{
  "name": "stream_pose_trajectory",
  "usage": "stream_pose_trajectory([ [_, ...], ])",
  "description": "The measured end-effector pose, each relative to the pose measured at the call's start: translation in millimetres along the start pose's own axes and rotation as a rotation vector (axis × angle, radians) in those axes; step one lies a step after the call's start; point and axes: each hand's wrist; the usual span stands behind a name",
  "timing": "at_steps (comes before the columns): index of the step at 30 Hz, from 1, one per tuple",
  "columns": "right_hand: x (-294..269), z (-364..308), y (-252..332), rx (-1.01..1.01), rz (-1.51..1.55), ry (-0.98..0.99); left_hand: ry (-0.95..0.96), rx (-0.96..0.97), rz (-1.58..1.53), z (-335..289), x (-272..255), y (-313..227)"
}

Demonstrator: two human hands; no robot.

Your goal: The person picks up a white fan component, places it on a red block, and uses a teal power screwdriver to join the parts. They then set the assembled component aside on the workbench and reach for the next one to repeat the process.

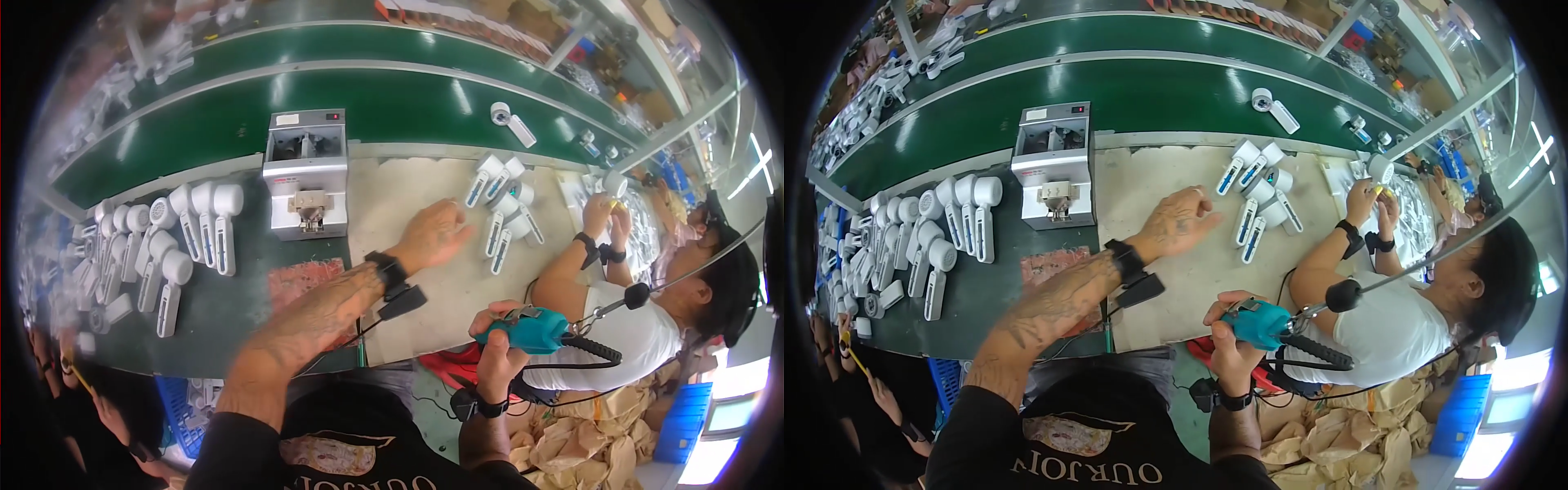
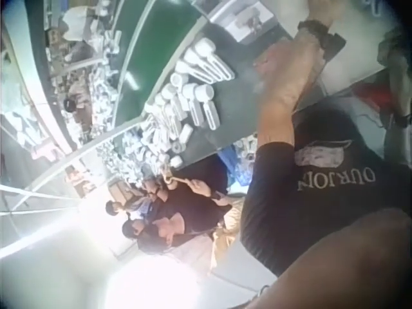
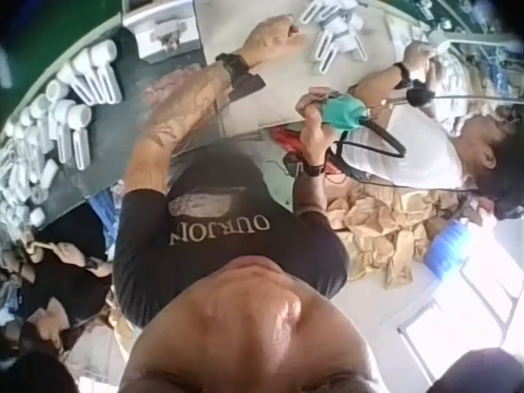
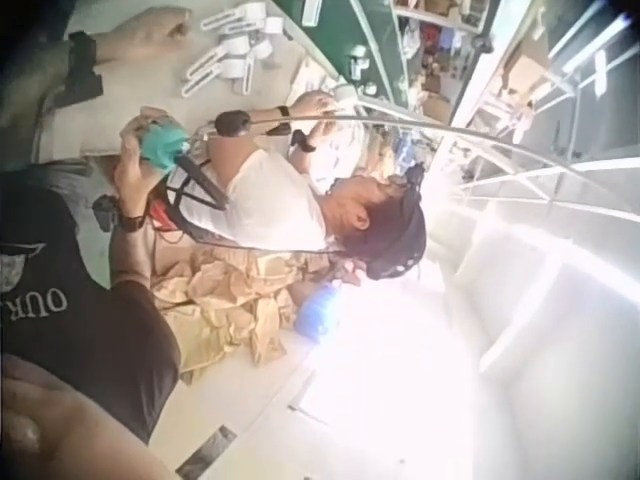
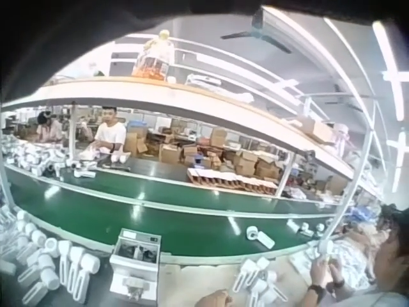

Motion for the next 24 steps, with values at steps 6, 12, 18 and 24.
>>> stream_pose_trajectory([
  [6,-3,-9,4,0.006,0.006,-0.007,-0.185,0.179,0.349,44,50,-13],
  [12,-5,-12,2,0.008,0.079,0.071,0.03,-0.105,0.268,82,63,38],
  [18,0,-8,-2,0.032,0.028,0.053,-0.054,-0.213,-0.043,79,32,49],
  [24,13,-1,-26,-0.003,0.017,0.054,-0.008,-0.026,-0.084,18,-15,-1],
])
Point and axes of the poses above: each hand's wrist, its own z-axis towards the middle knuckle, its own x-axis out of the palm, y = z × x, and after that the axes turned 6 degrees about -z, right-handed
